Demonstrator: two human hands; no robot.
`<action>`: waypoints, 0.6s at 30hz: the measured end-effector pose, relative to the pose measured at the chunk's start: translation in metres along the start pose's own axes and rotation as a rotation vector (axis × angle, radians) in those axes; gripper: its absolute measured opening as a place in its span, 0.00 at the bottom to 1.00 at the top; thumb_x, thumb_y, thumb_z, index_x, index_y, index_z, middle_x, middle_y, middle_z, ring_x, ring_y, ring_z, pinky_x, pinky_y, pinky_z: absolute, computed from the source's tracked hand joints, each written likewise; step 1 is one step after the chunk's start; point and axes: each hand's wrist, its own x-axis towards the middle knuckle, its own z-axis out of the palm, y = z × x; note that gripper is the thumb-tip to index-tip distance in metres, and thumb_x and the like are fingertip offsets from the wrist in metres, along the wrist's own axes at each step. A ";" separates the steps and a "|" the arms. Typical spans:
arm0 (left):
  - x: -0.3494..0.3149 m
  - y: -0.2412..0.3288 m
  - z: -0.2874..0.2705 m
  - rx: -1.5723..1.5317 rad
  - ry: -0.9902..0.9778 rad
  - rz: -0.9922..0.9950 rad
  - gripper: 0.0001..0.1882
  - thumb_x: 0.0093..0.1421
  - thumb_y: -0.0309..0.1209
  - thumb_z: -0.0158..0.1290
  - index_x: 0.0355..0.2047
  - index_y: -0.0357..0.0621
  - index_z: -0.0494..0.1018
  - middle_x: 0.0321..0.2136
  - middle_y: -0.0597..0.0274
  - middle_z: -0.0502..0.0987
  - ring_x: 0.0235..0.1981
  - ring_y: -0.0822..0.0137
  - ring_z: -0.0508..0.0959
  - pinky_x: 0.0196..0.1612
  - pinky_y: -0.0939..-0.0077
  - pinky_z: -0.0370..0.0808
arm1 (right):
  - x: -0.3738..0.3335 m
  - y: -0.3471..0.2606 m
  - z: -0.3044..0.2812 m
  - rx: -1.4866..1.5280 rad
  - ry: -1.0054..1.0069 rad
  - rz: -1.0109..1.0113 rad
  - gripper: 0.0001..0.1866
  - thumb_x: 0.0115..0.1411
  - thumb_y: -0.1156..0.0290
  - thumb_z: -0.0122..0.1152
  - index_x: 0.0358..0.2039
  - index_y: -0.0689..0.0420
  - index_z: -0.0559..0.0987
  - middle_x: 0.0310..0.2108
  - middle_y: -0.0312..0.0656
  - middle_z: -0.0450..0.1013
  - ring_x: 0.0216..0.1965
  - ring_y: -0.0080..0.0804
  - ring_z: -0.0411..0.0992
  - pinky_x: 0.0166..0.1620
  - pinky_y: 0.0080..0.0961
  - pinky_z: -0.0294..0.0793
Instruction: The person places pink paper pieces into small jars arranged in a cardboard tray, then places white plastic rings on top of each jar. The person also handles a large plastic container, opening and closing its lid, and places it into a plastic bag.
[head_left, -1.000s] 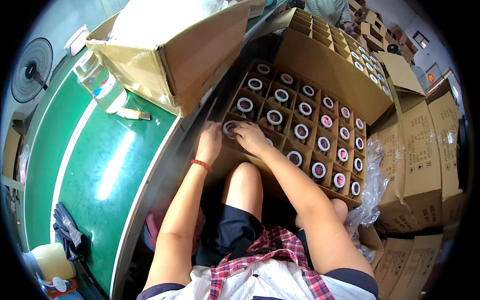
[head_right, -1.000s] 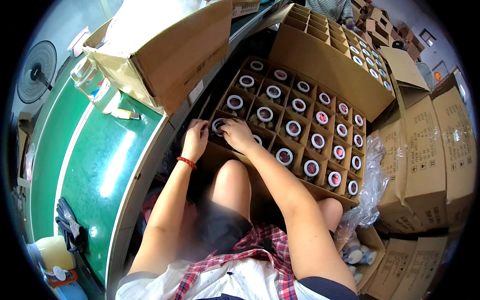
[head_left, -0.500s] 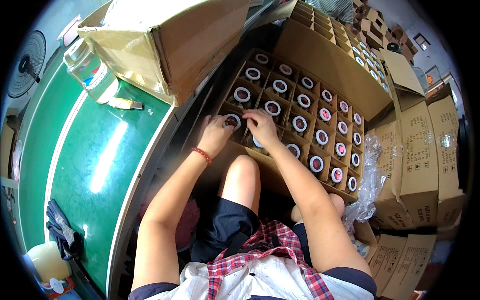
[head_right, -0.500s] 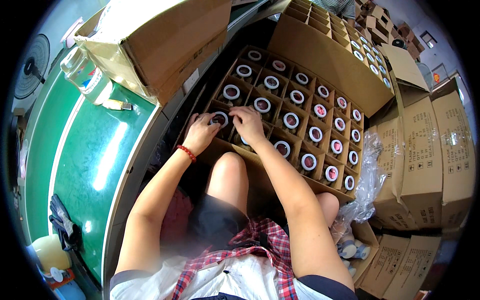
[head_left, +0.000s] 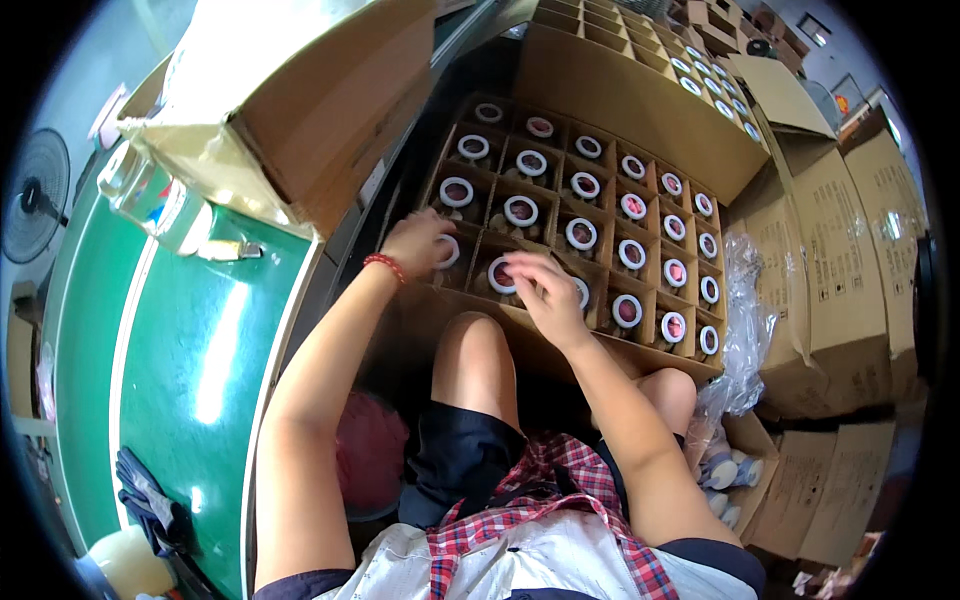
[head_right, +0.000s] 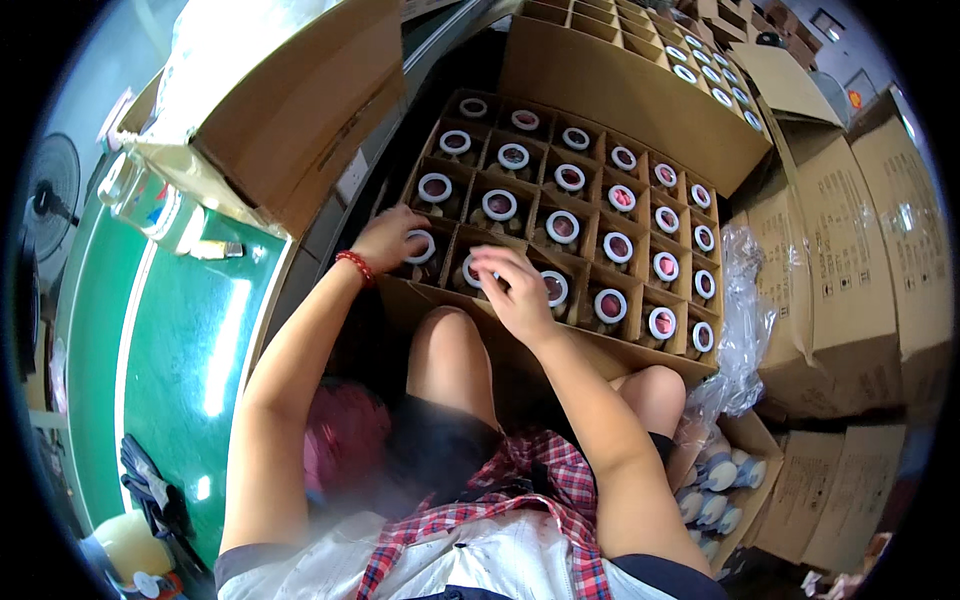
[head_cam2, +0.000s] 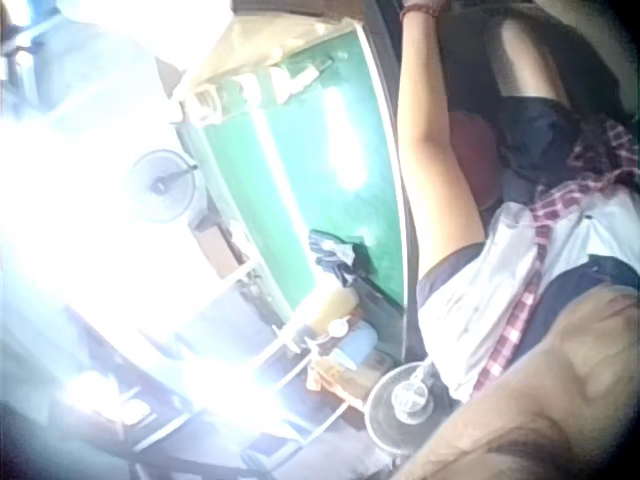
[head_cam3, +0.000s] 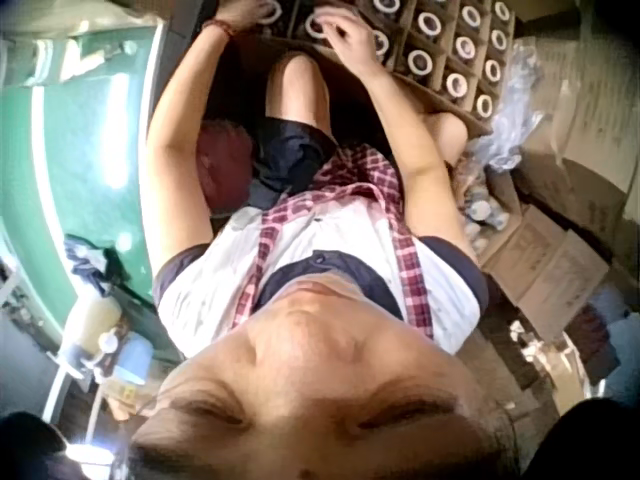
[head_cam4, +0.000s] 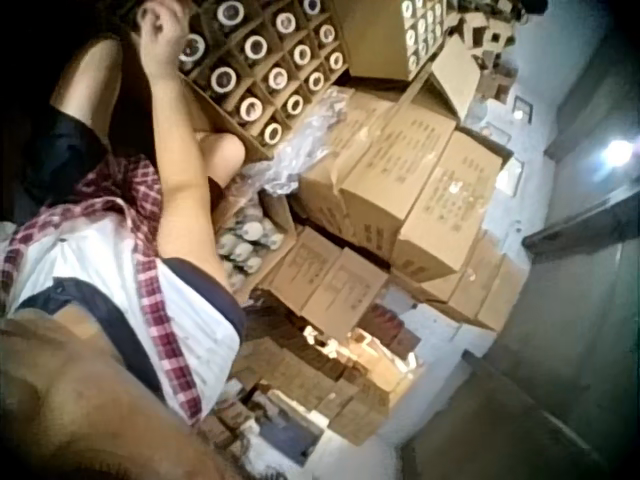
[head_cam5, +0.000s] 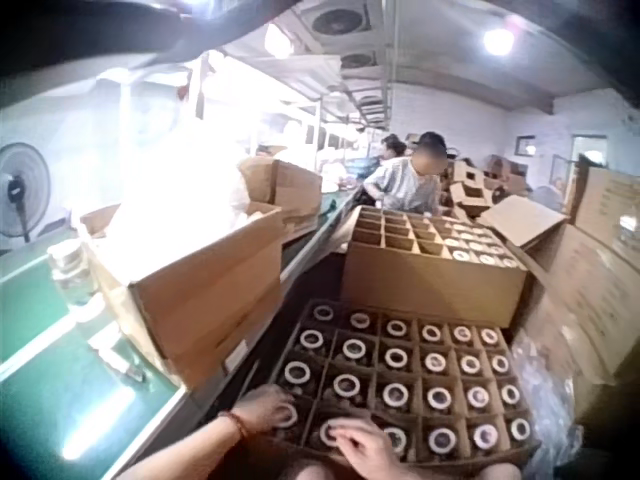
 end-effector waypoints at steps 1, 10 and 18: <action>0.017 0.004 -0.005 -0.153 0.092 -0.176 0.15 0.55 0.33 0.53 0.42 0.41 0.75 0.37 0.52 0.75 0.44 0.55 0.74 0.46 0.66 0.70 | -0.015 -0.004 -0.018 -0.013 0.013 0.034 0.04 0.55 0.81 0.56 0.31 0.63 0.78 0.39 0.43 0.75 0.42 0.37 0.74 0.44 0.27 0.73; 0.102 -0.013 0.018 0.098 0.123 -0.533 0.13 0.54 0.36 0.54 0.34 0.38 0.78 0.36 0.40 0.76 0.43 0.44 0.75 0.46 0.54 0.72 | -0.145 -0.055 -0.169 -0.116 0.341 0.385 0.06 0.56 0.85 0.52 0.33 0.67 0.77 0.37 0.45 0.76 0.37 0.30 0.75 0.43 0.22 0.73; 0.128 -0.063 0.014 0.208 -0.139 -0.488 0.12 0.49 0.30 0.59 0.33 0.35 0.78 0.35 0.40 0.77 0.41 0.48 0.77 0.43 0.59 0.74 | -0.275 -0.084 -0.228 -0.128 0.661 0.741 0.07 0.59 0.81 0.51 0.36 0.65 0.77 0.36 0.40 0.75 0.35 0.23 0.73 0.39 0.17 0.72</action>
